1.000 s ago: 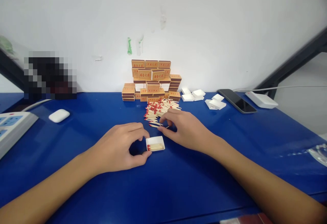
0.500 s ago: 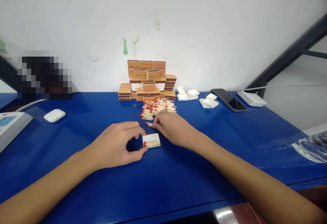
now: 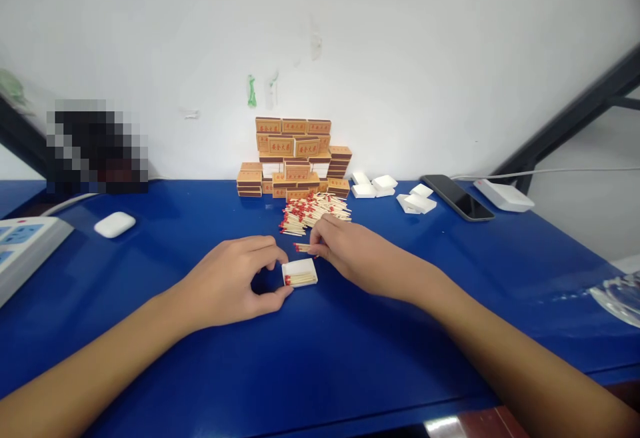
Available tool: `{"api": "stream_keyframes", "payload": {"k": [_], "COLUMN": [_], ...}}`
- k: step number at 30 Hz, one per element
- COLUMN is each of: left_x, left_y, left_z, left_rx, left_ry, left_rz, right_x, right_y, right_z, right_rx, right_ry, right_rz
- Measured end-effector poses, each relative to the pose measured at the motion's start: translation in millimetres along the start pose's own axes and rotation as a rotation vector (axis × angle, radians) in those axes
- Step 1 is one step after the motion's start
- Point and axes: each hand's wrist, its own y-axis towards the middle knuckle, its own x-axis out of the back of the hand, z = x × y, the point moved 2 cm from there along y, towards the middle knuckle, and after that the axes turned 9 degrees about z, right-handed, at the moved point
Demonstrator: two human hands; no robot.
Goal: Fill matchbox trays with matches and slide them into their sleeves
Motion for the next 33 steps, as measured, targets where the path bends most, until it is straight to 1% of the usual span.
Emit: {"api": "stream_keyframes", "payload": {"k": [3,6,10,14,23,25,29,33], "left_x": [0.2,-0.4,-1.1,-0.6,-0.2,-0.1,0.5,0.7], "left_y": [0.2,0.2,0.7,1.2,1.4,1.4,1.0,0.4], "left_z": [0.5,1.4,3.0,3.3,2.2,2.0,0.9,0.7], "left_rx": [0.006,0.0,-0.006,-0.002,-0.003,-0.001,-0.004,0.001], "left_ry": [-0.009,-0.02,-0.035,-0.037,-0.018,-0.014,-0.011,-0.014], "left_rz": [0.002,-0.002,-0.004,0.002,-0.001,-0.001,0.007,0.002], "right_x": [3.2,-0.4,-8.1,-10.1,-3.7,-1.4,0.4,-1.8], "right_y": [-7.0,-7.0,-3.3,-2.1,-1.3,-2.0,-3.6,-3.6], "right_z": [8.8,18.7,25.6,26.0,22.5,22.4,23.4,24.8], "right_rx": [0.032,0.062,0.073,0.053,0.065,0.067,0.024,0.064], "right_ry": [0.062,0.025,-0.071,-0.118,-0.062,-0.085,-0.187,-0.21], "right_rz": [0.045,0.092,0.102,0.1,0.078,0.08,0.075,0.067]}}
